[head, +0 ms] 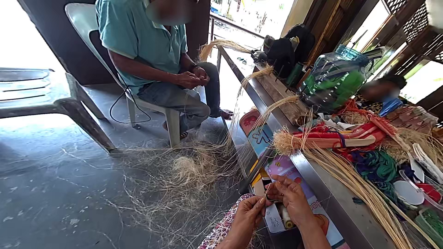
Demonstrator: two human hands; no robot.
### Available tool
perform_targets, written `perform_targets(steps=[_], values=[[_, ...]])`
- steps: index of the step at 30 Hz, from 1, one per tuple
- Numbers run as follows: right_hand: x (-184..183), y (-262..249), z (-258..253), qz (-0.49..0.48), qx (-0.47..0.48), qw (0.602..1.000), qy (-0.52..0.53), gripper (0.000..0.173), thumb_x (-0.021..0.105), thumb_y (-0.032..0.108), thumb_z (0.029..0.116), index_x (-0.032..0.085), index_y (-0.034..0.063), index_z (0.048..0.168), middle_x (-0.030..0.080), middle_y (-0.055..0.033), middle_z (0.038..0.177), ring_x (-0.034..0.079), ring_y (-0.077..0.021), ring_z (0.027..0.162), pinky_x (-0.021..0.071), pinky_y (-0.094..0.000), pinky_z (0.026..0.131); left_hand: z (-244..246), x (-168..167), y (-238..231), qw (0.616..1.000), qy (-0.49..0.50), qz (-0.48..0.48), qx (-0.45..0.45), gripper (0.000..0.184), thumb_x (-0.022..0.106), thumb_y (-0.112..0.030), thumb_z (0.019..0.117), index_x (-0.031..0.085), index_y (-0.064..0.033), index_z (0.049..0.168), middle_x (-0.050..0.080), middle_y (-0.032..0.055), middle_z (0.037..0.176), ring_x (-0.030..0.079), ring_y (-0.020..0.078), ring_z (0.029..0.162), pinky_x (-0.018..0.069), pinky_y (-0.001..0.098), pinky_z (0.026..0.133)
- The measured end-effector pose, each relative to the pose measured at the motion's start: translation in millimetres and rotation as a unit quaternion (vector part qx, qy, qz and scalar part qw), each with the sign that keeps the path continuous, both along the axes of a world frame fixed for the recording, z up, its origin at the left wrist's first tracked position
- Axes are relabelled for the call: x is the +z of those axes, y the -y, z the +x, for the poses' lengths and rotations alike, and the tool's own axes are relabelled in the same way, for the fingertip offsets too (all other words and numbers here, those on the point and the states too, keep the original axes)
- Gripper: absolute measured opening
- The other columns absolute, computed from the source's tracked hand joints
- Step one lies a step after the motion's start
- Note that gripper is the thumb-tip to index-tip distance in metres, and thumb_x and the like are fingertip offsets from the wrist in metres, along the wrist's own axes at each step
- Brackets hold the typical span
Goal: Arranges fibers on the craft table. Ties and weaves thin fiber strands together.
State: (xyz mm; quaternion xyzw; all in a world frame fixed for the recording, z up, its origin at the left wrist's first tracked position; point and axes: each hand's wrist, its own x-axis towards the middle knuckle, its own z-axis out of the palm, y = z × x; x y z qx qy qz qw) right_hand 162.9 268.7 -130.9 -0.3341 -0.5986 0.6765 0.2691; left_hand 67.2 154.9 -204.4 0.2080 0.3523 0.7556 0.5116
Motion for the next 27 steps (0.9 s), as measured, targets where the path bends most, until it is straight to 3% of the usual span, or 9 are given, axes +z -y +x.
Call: perform_targets(steps=[3,8,16,27], values=[[-0.6,2.0,3.0,0.016,0.059,0.998,0.004,0.018,0.053,-0.006,0.0986,0.067,-0.0075,0.109,0.075,-0.0108,0.091,0.074,-0.0154,0.082,0.0624,-0.0300,0.080,1.2,1.0,0.0,1.000,0.003,-0.008,0.003,0.029,0.047,-0.004,0.1039,0.072,-0.0063,0.089,0.058,-0.0060,0.062,0.041,-0.0035,0.046,0.0344,0.0129,0.043],[-1.2,4.1,4.7,0.045,0.093,0.995,-0.002,0.019,0.061,-0.014,0.0876,0.071,-0.0067,0.103,0.075,-0.0074,0.088,0.072,-0.0096,0.078,0.0606,-0.0248,0.077,1.7,1.0,0.8,1.000,0.006,-0.008,-0.003,0.032,0.046,-0.006,0.1048,0.070,-0.0082,0.084,0.058,-0.0063,0.061,0.041,-0.0037,0.045,0.0335,0.0128,0.043],[-3.4,6.8,2.9,0.072,0.057,0.996,-0.001,0.011,0.066,-0.011,0.0884,0.073,-0.0026,0.089,0.074,-0.0054,0.081,0.070,-0.0065,0.073,0.0590,-0.0215,0.073,2.8,2.1,1.9,1.000,-0.002,-0.006,-0.013,0.033,0.043,-0.007,0.1061,0.071,-0.0073,0.090,0.060,-0.0057,0.060,0.041,-0.0039,0.044,0.0328,0.0127,0.043],[-5.1,6.2,0.4,0.058,0.027,0.998,-0.016,0.011,0.064,-0.012,0.0893,0.071,-0.0037,0.091,0.074,-0.0072,0.082,0.071,-0.0102,0.073,0.0614,-0.0252,0.072,4.4,5.9,1.6,1.000,0.011,-0.024,-0.003,0.032,0.042,-0.006,0.1073,0.072,-0.0036,0.095,0.063,-0.0031,0.060,0.039,-0.0053,0.041,0.0301,0.0119,0.040]])
